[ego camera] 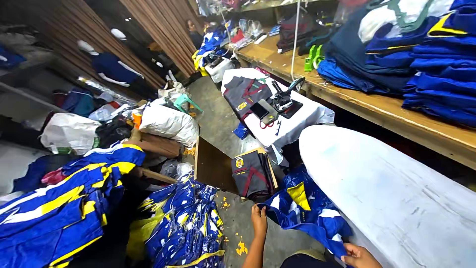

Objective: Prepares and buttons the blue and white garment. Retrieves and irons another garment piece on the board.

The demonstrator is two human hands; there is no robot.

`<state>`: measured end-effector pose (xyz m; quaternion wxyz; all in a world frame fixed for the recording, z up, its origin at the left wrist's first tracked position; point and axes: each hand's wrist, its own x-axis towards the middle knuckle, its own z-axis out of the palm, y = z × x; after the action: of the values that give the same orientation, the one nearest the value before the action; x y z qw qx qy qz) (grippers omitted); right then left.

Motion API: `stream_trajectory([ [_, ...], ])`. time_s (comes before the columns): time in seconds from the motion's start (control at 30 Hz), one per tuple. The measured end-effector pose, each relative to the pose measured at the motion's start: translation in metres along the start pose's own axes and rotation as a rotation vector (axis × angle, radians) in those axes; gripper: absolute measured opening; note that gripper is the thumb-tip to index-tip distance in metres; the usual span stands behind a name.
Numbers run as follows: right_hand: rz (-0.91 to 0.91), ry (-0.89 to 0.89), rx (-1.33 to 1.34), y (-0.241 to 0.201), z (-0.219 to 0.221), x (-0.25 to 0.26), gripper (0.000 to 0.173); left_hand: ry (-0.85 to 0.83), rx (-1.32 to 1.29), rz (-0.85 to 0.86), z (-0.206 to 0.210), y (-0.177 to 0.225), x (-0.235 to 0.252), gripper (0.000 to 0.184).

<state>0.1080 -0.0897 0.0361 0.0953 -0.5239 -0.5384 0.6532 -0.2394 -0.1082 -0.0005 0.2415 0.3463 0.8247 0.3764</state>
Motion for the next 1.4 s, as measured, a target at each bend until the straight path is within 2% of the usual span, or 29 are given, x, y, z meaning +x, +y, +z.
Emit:
stream_trajectory([
  [0.23,-0.085,-0.156,-0.1,-0.043,-0.002,0.011,0.024,0.152,-0.08,-0.068,-0.019,-0.007,0.014,0.026],
  [0.47,-0.032,-0.189,-0.511,-0.069,0.026,0.011,0.035,0.213,-0.171,-0.217,-0.023,-0.024,0.015,0.031],
  [0.53,-0.004,-0.176,-0.546,-0.078,0.033,0.01,0.034,0.288,-0.373,-0.372,-0.019,-0.027,0.014,0.032],
  [0.67,-0.031,-0.207,-0.62,-0.091,0.036,0.012,0.036,0.391,-0.976,-0.805,-0.021,-0.015,0.011,0.042],
  [0.73,-0.049,-0.233,-0.651,-0.092,0.035,0.014,0.039,0.386,-1.118,-0.884,-0.022,-0.013,0.012,0.045],
  [0.97,-0.131,-0.168,-0.578,-0.085,0.024,0.004,0.037,0.319,-1.205,-0.822,-0.014,0.031,0.021,0.034],
  [1.13,-0.12,-0.094,-0.497,-0.087,0.023,-0.008,0.036,0.251,-1.276,-0.818,-0.017,0.062,0.028,0.038],
  [1.3,-0.137,-0.096,-0.488,-0.093,0.027,-0.017,0.035,0.194,-1.074,-0.655,-0.014,0.065,0.031,0.037],
  [1.4,-0.16,-0.09,-0.491,-0.097,0.029,-0.021,0.035,0.184,-0.882,-0.457,-0.01,0.054,0.028,0.034],
])
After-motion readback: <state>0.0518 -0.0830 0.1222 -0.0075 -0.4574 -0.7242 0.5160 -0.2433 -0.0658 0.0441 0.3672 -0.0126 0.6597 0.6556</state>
